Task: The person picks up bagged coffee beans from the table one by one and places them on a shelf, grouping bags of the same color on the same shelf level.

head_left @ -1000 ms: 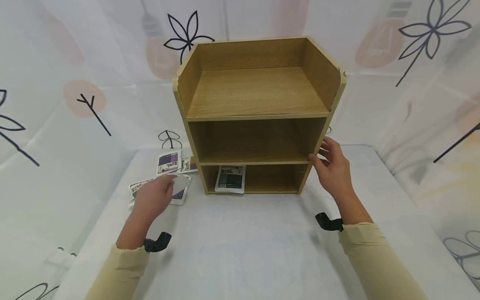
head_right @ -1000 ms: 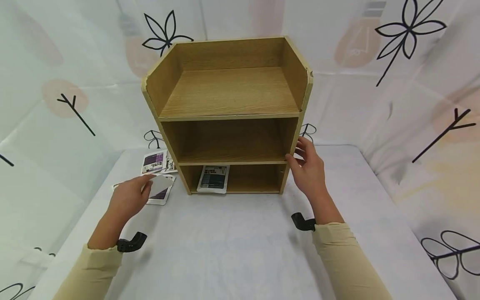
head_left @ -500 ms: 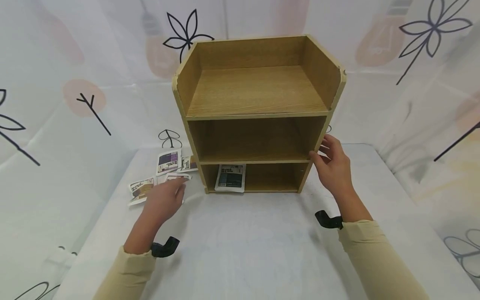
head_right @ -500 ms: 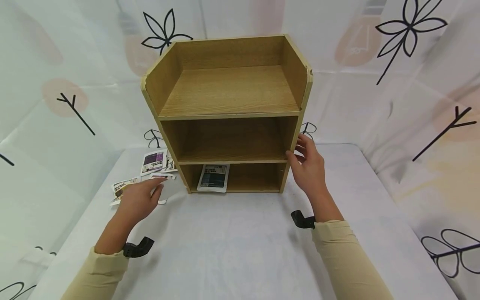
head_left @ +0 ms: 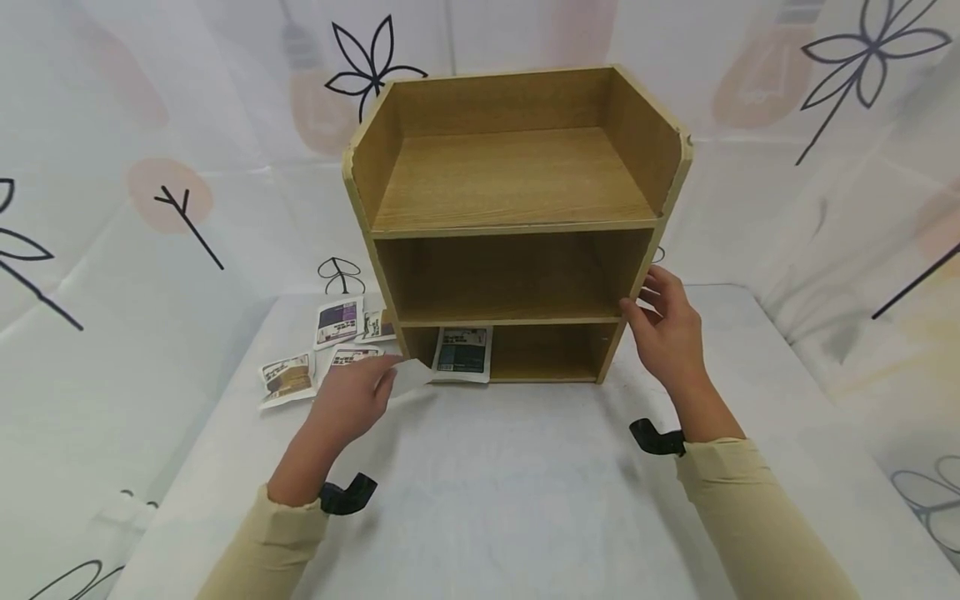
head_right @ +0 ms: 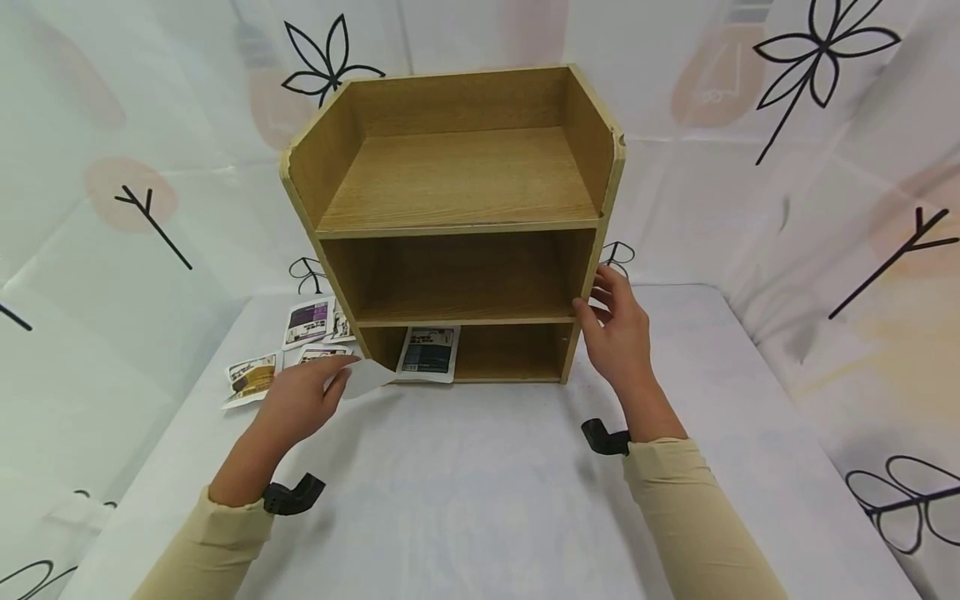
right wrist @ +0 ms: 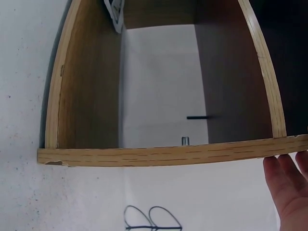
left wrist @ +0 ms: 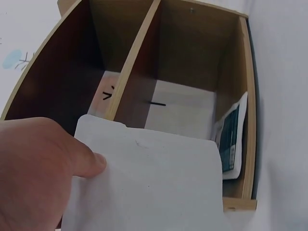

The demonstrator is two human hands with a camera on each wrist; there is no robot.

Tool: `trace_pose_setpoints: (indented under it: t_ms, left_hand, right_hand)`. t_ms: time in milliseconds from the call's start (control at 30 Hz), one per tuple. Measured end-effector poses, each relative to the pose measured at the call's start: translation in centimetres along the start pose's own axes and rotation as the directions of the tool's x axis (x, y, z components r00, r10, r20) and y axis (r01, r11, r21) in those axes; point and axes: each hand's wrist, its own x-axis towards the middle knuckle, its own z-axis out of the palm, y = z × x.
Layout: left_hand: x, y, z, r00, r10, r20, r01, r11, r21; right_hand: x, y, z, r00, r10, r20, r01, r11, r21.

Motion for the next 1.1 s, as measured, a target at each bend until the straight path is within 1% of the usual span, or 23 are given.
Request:
trace_pose_setpoints:
  t_ms: [167,367,500,667,767,933,1100]
  left_hand:
    - [0.4,0.6,0.5,0.999,0.015,-0.036,-0.015,1.0,-0.003]
    - [1.0,1.7,0.8,0.999,0.02,-0.037,-0.021,0.999,-0.037]
    - [1.3,2.4,1.2,0.997,0.044,-0.061,-0.047,0.998,-0.051]
    - [1.7,2.7,2.1,0.987,0.088,-0.135,-0.096,0.994,-0.055]
    - [1.9,2.9,2.6,0.98,0.109,-0.166,-0.121,0.99,-0.065]
    - [2.3,3.6,3.3,0.972,0.146,-0.182,-0.162,0.983,-0.082]
    - [2.7,4.5,3.9,0.966,0.163,-0.2,-0.183,0.979,-0.086]
  right_hand:
    - [0.0,0.0,0.0,1.0,0.0,0.007,0.0,1.0,0.001]
    - [-0.1,0.0,0.1,1.0,-0.01,0.009,0.01,1.0,-0.003]
    - [-0.1,0.0,0.1,1.0,-0.005,0.011,0.005,1.0,-0.014]
    - [0.0,0.0,0.1,1.0,-0.002,0.015,0.002,1.0,-0.018]
    - [-0.1,0.1,0.1,1.0,-0.007,0.013,0.007,1.0,-0.017]
    - [-0.2,0.2,0.2,1.0,-0.011,0.003,0.011,1.0,-0.018]
    - [-0.2,0.3,0.3,1.0,-0.014,-0.004,0.014,1.0,-0.024]
